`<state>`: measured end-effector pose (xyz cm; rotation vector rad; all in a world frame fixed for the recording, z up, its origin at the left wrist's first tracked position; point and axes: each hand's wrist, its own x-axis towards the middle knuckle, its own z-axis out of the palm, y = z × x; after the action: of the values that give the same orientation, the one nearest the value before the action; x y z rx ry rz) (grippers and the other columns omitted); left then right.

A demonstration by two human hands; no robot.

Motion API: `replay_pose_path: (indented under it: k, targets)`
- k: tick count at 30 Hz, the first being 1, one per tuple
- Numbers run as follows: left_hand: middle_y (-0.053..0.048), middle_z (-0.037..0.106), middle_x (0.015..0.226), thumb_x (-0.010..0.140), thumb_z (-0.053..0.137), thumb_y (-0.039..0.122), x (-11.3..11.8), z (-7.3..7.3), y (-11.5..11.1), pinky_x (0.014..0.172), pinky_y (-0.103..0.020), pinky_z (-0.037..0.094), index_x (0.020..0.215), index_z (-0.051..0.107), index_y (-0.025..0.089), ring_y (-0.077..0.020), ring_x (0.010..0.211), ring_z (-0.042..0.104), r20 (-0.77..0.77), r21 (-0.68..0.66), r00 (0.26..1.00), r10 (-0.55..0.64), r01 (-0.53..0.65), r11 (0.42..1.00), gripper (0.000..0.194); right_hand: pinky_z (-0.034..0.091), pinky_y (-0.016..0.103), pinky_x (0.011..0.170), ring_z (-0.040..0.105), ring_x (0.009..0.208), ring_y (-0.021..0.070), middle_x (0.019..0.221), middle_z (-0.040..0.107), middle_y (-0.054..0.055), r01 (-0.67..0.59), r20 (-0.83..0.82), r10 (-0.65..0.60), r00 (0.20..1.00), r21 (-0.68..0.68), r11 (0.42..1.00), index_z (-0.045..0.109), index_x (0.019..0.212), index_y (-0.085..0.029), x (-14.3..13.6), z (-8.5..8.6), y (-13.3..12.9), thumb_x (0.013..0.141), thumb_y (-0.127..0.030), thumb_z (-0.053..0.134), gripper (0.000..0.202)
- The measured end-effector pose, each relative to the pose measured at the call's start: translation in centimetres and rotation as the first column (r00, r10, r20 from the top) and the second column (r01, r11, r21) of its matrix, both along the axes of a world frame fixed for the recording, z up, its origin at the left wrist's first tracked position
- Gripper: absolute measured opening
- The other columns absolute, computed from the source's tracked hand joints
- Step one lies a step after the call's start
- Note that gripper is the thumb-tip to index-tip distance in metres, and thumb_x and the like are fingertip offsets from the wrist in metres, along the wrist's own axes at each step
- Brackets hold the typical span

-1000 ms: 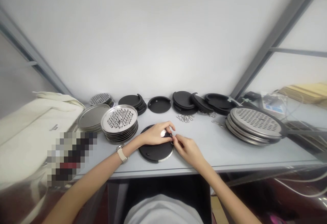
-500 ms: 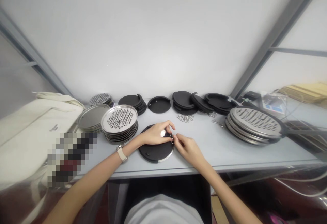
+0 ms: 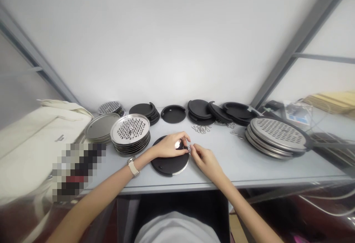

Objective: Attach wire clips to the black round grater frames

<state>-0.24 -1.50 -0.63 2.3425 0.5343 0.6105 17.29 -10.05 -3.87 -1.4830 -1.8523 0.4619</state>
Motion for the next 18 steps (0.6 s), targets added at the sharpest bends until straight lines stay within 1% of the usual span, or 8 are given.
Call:
replay_pose_path:
  k: [2, 4, 10, 16, 18]
  targets:
    - [-0.002, 0.058, 0.1, 0.074, 0.063, 0.016, 0.0, 0.01, 0.01, 0.087, -0.029, 0.043, 0.101, 0.051, 0.021, -0.0169, 0.095, 0.057, 0.027, 0.03, 1.0, 0.007, -0.008, 1.0, 0.03, 0.032, 0.023, 0.05, 0.038, 0.049, 0.0105, 0.054, 0.043, -0.004, -0.024, 0.043, 0.025, 0.999, -0.008, 1.0, 0.041, 0.064, -0.021, -0.09, -0.14, 0.03, 0.095, -0.034, 0.036, 0.034]
    - [-0.003, 0.055, 0.105, 0.074, 0.063, 0.017, -0.01, -0.02, 0.04, 0.088, -0.03, 0.043, 0.1, 0.051, 0.021, -0.0177, 0.1, 0.055, 0.038, 0.055, 0.999, 0.005, -0.007, 0.998, 0.028, 0.031, 0.023, 0.05, 0.037, 0.048, 0.0104, 0.053, 0.042, -0.005, -0.022, 0.066, 0.022, 0.998, -0.002, 1.0, 0.04, 0.064, -0.021, -0.17, -0.25, 0.05, 0.094, -0.035, 0.037, 0.034]
    - [-0.002, 0.055, 0.105, 0.076, 0.064, 0.021, -0.03, -0.26, 0.1, 0.088, -0.03, 0.044, 0.101, 0.05, 0.022, -0.0175, 0.101, 0.055, 0.023, 0.075, 1.0, 0.001, -0.003, 0.997, 0.029, 0.028, 0.023, 0.05, 0.032, 0.048, 0.0103, 0.053, 0.036, -0.006, 0.073, 0.071, -0.073, 0.995, 0.008, 0.997, 0.035, 0.064, -0.021, -0.12, -0.32, 0.11, 0.094, -0.037, 0.036, 0.034]
    - [0.0, 0.058, 0.099, 0.075, 0.062, 0.018, 0.03, -0.31, 0.07, 0.083, -0.027, 0.043, 0.099, 0.05, 0.022, -0.0159, 0.094, 0.058, -0.01, 0.088, 1.0, 0.0, 0.001, 0.996, 0.027, 0.03, 0.023, 0.051, 0.036, 0.05, 0.0111, 0.054, 0.04, -0.005, -0.003, 0.073, 0.005, 0.997, -0.026, 1.0, 0.038, 0.064, -0.021, -0.08, -0.23, 0.07, 0.095, -0.037, 0.036, 0.034]
    - [-0.001, 0.058, 0.099, 0.075, 0.062, 0.017, 0.05, -0.25, 0.04, 0.083, -0.027, 0.043, 0.099, 0.05, 0.022, -0.016, 0.095, 0.058, -0.023, 0.082, 1.0, 0.008, -0.006, 0.997, 0.027, 0.029, 0.023, 0.051, 0.036, 0.05, 0.0111, 0.054, 0.04, -0.005, -0.01, 0.071, 0.012, 0.997, -0.021, 1.0, 0.038, 0.064, -0.021, -0.11, -0.18, 0.05, 0.095, -0.037, 0.036, 0.035]
